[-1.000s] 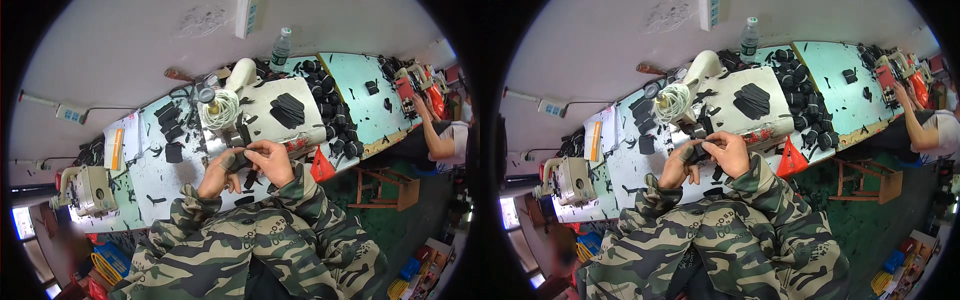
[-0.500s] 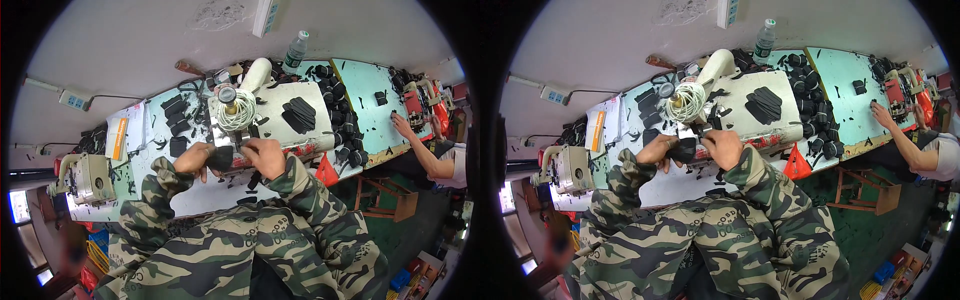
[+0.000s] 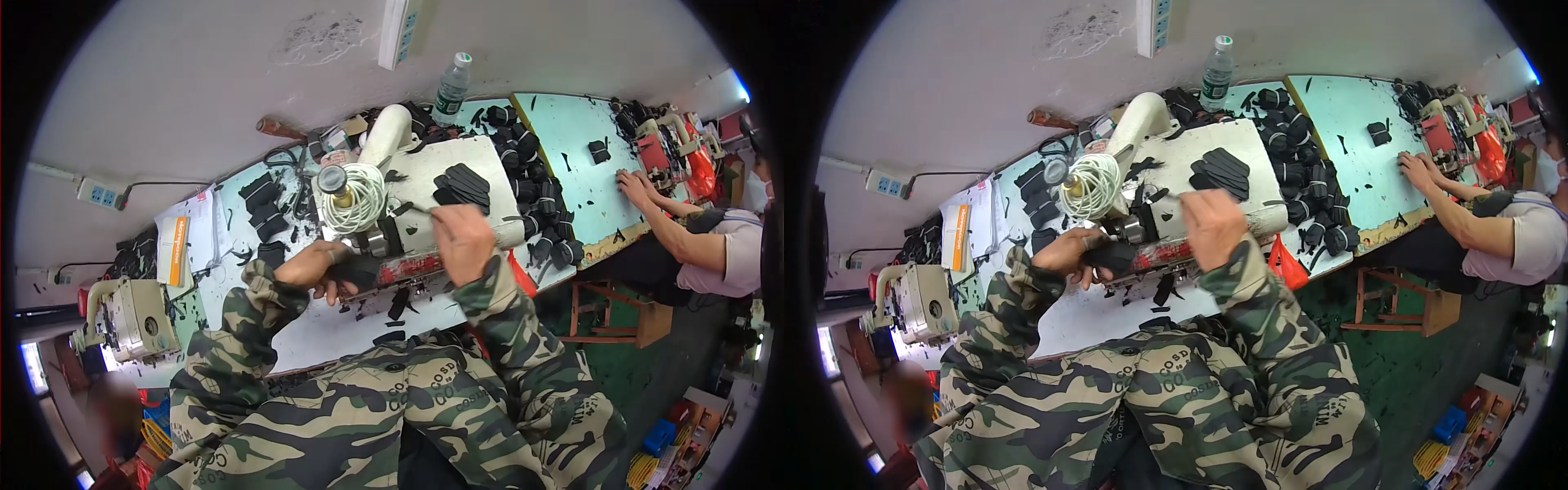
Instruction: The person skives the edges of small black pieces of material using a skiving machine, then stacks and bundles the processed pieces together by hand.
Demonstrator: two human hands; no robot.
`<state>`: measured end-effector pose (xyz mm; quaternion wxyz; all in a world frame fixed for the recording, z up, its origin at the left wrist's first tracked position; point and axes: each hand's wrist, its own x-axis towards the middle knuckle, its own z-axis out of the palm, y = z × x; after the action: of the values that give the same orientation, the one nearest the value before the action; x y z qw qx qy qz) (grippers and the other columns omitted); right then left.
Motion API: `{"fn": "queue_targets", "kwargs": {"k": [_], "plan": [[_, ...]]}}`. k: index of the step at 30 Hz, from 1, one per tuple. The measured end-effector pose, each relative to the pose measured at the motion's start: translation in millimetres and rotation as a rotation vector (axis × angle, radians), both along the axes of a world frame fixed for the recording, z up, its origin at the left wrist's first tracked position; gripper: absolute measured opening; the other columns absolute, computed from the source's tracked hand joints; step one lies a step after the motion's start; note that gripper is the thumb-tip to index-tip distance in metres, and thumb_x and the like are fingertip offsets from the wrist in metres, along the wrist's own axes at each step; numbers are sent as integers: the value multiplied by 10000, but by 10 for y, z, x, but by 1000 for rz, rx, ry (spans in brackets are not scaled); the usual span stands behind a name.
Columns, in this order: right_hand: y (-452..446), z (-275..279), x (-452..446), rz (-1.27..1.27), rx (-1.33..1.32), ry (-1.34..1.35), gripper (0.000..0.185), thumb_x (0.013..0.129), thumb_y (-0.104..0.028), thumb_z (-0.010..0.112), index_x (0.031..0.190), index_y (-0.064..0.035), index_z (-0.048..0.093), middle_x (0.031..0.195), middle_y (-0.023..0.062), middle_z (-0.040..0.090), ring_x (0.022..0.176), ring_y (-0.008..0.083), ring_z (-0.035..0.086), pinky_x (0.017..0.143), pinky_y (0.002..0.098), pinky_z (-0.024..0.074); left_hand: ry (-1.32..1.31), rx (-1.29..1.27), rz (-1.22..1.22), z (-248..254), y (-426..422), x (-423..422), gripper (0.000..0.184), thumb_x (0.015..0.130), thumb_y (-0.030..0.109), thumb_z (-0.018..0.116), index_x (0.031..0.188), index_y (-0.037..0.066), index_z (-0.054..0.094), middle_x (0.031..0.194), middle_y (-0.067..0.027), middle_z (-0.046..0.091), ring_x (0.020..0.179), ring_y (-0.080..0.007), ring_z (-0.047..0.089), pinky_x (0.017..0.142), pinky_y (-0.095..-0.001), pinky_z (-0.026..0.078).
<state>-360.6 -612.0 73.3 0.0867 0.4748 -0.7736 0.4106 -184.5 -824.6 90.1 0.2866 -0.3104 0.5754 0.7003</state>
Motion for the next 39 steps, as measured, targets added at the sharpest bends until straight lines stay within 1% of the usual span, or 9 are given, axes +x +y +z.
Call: {"fn": "queue_targets", "kwargs": {"k": [3, 6, 8, 9, 12, 15, 20, 29, 39], "plan": [[149, -19, 5, -171, 81, 344, 181, 732, -141, 712, 901, -79, 684, 874, 100, 649, 758, 280, 604, 651, 387, 464, 58, 85, -57, 12, 63, 80, 363, 1000, 292, 421, 1204, 4, 505, 817, -175, 703, 445, -187, 627, 327, -227, 365], [132, -41, 477, -26, 149, -456, 211, 822, -206, 694, 939, -31, 681, 803, 133, 671, 716, 324, 642, 647, 368, 503, 128, 150, -40, -23, 160, 149, 369, 1004, 312, 419, 1203, 12, 502, 838, -185, 701, 477, -209, 649, 342, -222, 394], [-3, -81, 661, 199, 142, -1047, 254, 835, -208, 685, 888, 39, 670, 724, 151, 675, 629, 230, 669, 604, 320, 511, 152, 113, -14, 32, 266, 122, 371, 1006, 317, 413, 1203, 14, 499, 841, -187, 699, 478, -219, 650, 347, -220, 405], [7, -143, 695, 205, 194, -1206, 178, 896, -114, 643, 934, 59, 662, 749, 53, 663, 605, 98, 598, 551, 228, 482, 146, 136, -13, 53, 273, 145, 371, 1007, 317, 412, 1202, 14, 497, 841, -188, 699, 478, -221, 650, 347, -223, 407], [-58, -53, 721, 171, 174, -1045, 177, 866, -140, 669, 896, 34, 666, 729, 98, 682, 592, 130, 636, 556, 257, 491, 84, 196, 4, 187, 245, 195, 333, 1009, 283, 393, 1166, 15, 511, 825, -175, 700, 480, -225, 652, 348, -240, 419], [-165, -77, 626, 207, 203, -688, 165, 831, -155, 678, 900, -5, 676, 738, 160, 687, 628, 218, 683, 582, 303, 510, 3, -125, -51, 201, 161, 185, 297, 1006, 237, 370, 1111, 15, 536, 797, -159, 700, 479, -220, 652, 346, -249, 419], [-163, 49, 439, 198, 193, -614, 161, 802, -129, 676, 885, 7, 658, 783, 182, 682, 723, 343, 673, 673, 376, 527, -24, -185, 79, 38, -38, 240, 282, 1005, 181, 338, 1088, 16, 552, 775, -146, 698, 441, -205, 618, 351, -246, 417], [-310, -38, 393, 219, 326, -338, 174, 765, -113, 686, 875, 17, 647, 795, 191, 659, 744, 367, 645, 695, 416, 510, 11, -80, 57, -35, 88, 1, 285, 1014, 200, 350, 1130, 13, 531, 786, -153, 697, 438, -186, 614, 348, -256, 424], [-215, 61, 292, 251, 384, -440, 182, 778, -113, 651, 932, -24, 692, 819, 191, 672, 762, 379, 647, 715, 413, 512, 57, -146, 182, -28, -14, 257, 283, 1001, 201, 361, 1110, 8, 538, 813, -136, 690, 467, -201, 637, 345, -241, 411]]}}
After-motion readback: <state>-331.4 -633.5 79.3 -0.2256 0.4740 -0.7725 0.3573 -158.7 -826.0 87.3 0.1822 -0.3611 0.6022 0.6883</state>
